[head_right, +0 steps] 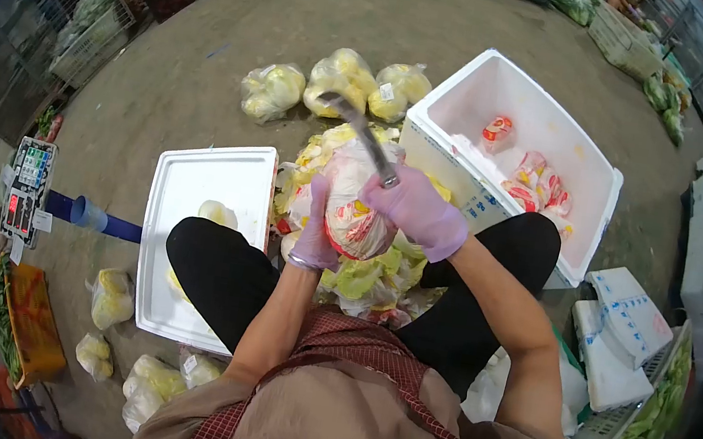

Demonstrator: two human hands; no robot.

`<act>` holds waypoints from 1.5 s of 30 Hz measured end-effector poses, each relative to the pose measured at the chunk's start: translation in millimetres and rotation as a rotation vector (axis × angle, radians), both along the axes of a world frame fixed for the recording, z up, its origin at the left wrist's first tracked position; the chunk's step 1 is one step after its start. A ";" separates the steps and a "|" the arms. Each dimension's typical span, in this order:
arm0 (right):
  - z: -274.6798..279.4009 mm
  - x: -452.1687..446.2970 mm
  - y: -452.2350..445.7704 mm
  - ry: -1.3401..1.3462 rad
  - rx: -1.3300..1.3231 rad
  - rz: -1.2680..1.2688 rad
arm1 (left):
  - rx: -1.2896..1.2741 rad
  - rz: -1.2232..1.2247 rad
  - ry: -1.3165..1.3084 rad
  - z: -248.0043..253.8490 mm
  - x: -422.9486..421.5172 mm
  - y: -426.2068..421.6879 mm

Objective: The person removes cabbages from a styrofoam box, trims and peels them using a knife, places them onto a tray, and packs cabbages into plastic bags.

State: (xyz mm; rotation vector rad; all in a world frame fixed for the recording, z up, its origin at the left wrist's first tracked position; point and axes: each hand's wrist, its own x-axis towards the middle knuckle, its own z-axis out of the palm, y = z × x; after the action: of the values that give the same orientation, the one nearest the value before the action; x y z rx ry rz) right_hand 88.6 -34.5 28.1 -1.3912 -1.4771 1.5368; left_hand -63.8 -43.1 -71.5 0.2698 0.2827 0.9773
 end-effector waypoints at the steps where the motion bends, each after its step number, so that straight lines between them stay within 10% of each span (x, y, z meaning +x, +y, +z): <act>1: -7.3 -4.5 -1.0 -0.244 0.189 0.030 | -0.032 0.067 0.137 -2.9 -3.5 -1.7; 8: 9.3 0.0 -9.5 -0.628 0.234 0.128 | -0.080 -0.067 0.394 -49.5 -25.7 1.7; 14: -41.9 12.6 2.3 -0.213 0.142 0.130 | 0.295 -0.069 0.419 -36.8 -19.7 -4.3; 24: -29.1 19.1 -12.2 0.627 0.014 0.075 | 0.140 0.039 0.653 -62.1 -0.5 0.9; 28: -22.1 25.2 -10.6 0.564 -0.018 -0.112 | 0.098 0.044 0.639 -59.7 5.7 1.0; 31: -91.9 26.4 25.9 0.606 0.156 -0.035 | 0.046 0.061 0.588 -61.7 1.8 2.6; 34: -92.1 52.8 1.8 0.114 1.191 -0.053 | -0.093 0.119 0.461 -66.4 -12.1 -6.4; 37: -72.0 66.6 -7.3 0.847 0.150 -0.792 | -0.270 0.238 0.242 -68.4 -18.1 -13.6; 39: -57.6 66.0 0.5 0.977 0.133 -0.948 | -0.311 0.327 0.030 -71.4 -17.6 -7.4; 42: -52.7 71.0 -5.4 0.601 -0.017 -0.968 | -0.116 0.294 -0.736 -77.9 -28.8 -0.7; 45: -74.1 79.8 3.2 -0.078 0.131 -0.985 | 0.051 0.315 -0.268 -55.3 -32.3 3.5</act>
State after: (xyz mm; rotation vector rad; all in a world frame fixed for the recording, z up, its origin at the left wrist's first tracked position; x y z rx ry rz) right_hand 168.4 -31.3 -46.0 -1.7196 -0.6827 0.7449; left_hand -96.1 -39.6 -126.8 0.1394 0.0541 1.3193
